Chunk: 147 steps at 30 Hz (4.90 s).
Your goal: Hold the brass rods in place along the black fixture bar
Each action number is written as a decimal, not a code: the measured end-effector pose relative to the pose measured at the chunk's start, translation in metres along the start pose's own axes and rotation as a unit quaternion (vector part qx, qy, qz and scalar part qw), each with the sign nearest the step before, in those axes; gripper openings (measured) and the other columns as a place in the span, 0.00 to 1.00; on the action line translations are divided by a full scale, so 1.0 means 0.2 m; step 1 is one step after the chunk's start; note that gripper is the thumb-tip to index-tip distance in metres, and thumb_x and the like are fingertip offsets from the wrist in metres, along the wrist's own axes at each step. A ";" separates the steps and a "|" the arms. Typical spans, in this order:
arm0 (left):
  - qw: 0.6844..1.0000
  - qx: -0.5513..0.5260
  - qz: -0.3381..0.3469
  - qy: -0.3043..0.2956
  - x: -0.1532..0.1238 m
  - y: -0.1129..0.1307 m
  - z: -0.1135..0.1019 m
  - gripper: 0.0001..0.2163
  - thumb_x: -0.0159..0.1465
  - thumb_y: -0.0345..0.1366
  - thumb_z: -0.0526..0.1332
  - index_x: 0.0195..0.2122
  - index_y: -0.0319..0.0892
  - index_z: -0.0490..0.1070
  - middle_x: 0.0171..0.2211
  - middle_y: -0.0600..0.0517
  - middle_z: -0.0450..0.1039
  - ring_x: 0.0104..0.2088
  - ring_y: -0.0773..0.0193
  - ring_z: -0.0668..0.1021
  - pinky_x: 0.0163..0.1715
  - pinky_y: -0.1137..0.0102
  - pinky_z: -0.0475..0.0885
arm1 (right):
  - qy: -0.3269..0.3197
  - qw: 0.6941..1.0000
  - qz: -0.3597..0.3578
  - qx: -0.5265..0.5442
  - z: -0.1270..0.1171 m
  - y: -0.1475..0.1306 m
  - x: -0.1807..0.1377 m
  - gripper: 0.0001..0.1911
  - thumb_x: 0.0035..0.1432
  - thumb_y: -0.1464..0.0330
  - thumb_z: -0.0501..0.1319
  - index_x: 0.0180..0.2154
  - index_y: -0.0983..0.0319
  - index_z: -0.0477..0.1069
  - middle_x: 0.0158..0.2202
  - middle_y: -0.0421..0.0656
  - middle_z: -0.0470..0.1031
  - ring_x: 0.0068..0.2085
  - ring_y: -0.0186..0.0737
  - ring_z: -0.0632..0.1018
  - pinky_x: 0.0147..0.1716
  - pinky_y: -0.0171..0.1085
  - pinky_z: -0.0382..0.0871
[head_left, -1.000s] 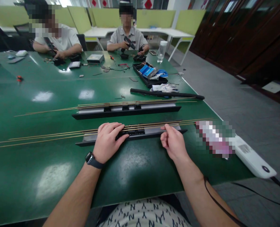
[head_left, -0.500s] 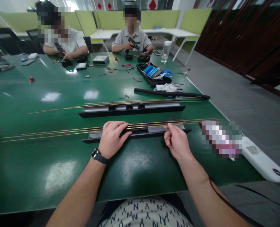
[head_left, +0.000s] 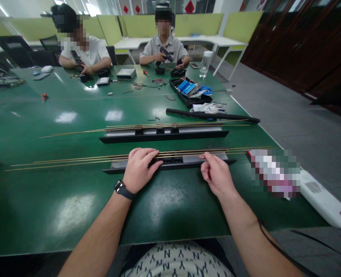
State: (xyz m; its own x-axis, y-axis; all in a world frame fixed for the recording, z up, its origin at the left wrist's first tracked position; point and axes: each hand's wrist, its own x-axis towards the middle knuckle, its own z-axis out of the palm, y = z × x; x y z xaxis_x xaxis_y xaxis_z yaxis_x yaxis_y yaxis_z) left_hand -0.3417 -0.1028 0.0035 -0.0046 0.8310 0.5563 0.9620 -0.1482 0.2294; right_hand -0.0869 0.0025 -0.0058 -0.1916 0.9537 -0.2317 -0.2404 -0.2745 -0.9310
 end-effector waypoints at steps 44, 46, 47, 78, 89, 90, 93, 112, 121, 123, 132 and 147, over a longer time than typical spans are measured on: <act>1.000 -0.019 -0.009 -0.003 0.00 0.01 0.00 0.13 0.68 0.42 0.65 0.52 0.47 0.76 0.50 0.47 0.80 0.50 0.54 0.79 0.57 0.54 0.67 | 0.010 1.000 -0.001 -0.025 0.02 0.00 -0.02 0.19 0.58 0.53 0.68 0.37 0.64 0.76 0.16 0.38 0.70 0.11 0.29 0.64 0.10 0.28 0.46; 1.000 -0.022 -0.013 -0.004 0.00 0.01 0.00 0.13 0.68 0.42 0.64 0.52 0.47 0.76 0.50 0.47 0.80 0.51 0.54 0.79 0.57 0.54 0.67 | 0.009 1.000 -0.004 -0.029 0.02 -0.01 -0.02 0.20 0.58 0.53 0.68 0.37 0.64 0.76 0.16 0.38 0.70 0.12 0.30 0.64 0.10 0.29 0.47; 1.000 -0.024 -0.015 -0.004 0.00 0.01 0.00 0.13 0.68 0.42 0.64 0.52 0.47 0.76 0.50 0.47 0.80 0.51 0.54 0.79 0.57 0.54 0.67 | 0.010 0.999 -0.004 -0.031 0.02 -0.01 -0.02 0.20 0.57 0.52 0.68 0.37 0.64 0.76 0.16 0.38 0.70 0.12 0.30 0.64 0.10 0.29 0.47; 0.999 -0.031 -0.030 -0.001 0.00 0.02 0.00 0.13 0.68 0.42 0.65 0.52 0.47 0.76 0.50 0.47 0.80 0.50 0.54 0.79 0.57 0.53 0.67 | 0.000 0.999 0.004 -0.036 0.00 -0.01 0.00 0.22 0.55 0.51 0.69 0.36 0.64 0.75 0.15 0.38 0.70 0.11 0.30 0.64 0.09 0.29 0.48; 0.999 -0.021 -0.027 0.002 0.00 0.01 0.01 0.12 0.68 0.42 0.65 0.51 0.47 0.77 0.50 0.47 0.80 0.51 0.54 0.80 0.57 0.53 0.67 | -0.004 1.000 -0.002 -0.025 0.01 0.00 -0.01 0.22 0.55 0.51 0.69 0.37 0.64 0.75 0.15 0.37 0.70 0.11 0.29 0.63 0.09 0.28 0.47; 0.999 -0.021 -0.028 0.002 0.00 0.01 0.01 0.12 0.68 0.42 0.65 0.51 0.47 0.77 0.50 0.46 0.80 0.51 0.53 0.80 0.57 0.53 0.67 | -0.005 1.000 -0.002 -0.024 0.01 0.00 -0.01 0.22 0.55 0.51 0.69 0.37 0.64 0.75 0.15 0.37 0.70 0.11 0.29 0.63 0.09 0.28 0.47; 0.999 -0.022 -0.028 0.004 0.00 0.01 0.01 0.12 0.68 0.42 0.65 0.51 0.47 0.77 0.50 0.46 0.80 0.51 0.53 0.80 0.57 0.53 0.67 | -0.008 1.000 -0.004 -0.022 0.01 -0.01 -0.01 0.22 0.55 0.51 0.70 0.37 0.64 0.75 0.15 0.37 0.70 0.11 0.29 0.64 0.09 0.28 0.47; 1.000 -0.013 -0.026 0.008 -0.01 0.02 0.01 0.12 0.68 0.42 0.65 0.52 0.47 0.76 0.50 0.47 0.80 0.51 0.54 0.80 0.58 0.53 0.66 | 0.123 0.991 -0.047 -0.004 -0.04 -0.03 0.02 0.14 0.57 0.59 0.67 0.31 0.63 0.73 0.15 0.36 0.68 0.11 0.28 0.62 0.08 0.28 0.47; 1.000 -0.009 -0.025 0.009 -0.01 0.01 0.01 0.13 0.68 0.42 0.66 0.51 0.47 0.77 0.50 0.47 0.80 0.52 0.54 0.80 0.58 0.53 0.65 | 0.177 0.982 -0.065 -0.001 -0.07 -0.04 0.04 0.14 0.56 0.59 0.67 0.31 0.63 0.73 0.14 0.35 0.67 0.10 0.27 0.60 0.08 0.27 0.48; 1.000 -0.011 -0.026 0.011 -0.01 0.01 0.01 0.13 0.68 0.42 0.66 0.51 0.47 0.77 0.50 0.48 0.81 0.52 0.54 0.80 0.58 0.53 0.66 | 0.185 0.980 -0.067 0.000 -0.08 -0.04 0.05 0.13 0.56 0.59 0.67 0.31 0.63 0.72 0.14 0.35 0.67 0.11 0.27 0.61 0.08 0.27 0.49; 1.000 -0.012 -0.021 0.014 -0.01 0.02 0.01 0.12 0.68 0.42 0.66 0.51 0.47 0.77 0.50 0.47 0.81 0.51 0.53 0.80 0.57 0.53 0.66 | 0.119 0.991 -0.050 -0.023 -0.06 -0.02 0.02 0.17 0.56 0.56 0.68 0.33 0.65 0.76 0.14 0.36 0.67 0.10 0.26 0.59 0.08 0.27 0.46; 1.000 0.000 -0.011 0.013 -0.01 0.02 0.01 0.12 0.68 0.42 0.65 0.51 0.46 0.76 0.50 0.47 0.81 0.51 0.54 0.80 0.57 0.54 0.66 | -0.014 0.999 -0.001 -0.033 -0.03 0.01 0.02 0.23 0.57 0.51 0.69 0.37 0.65 0.76 0.15 0.36 0.69 0.11 0.25 0.58 0.09 0.27 0.44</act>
State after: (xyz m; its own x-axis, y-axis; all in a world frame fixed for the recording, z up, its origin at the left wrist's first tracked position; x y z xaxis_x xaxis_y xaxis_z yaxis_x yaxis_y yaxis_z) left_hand -0.3380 -0.1038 0.0027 -0.0326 0.8203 0.5710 0.9617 -0.1299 0.2415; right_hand -0.0820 0.0057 -0.0101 -0.2172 0.9503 -0.2229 -0.1774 -0.2630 -0.9483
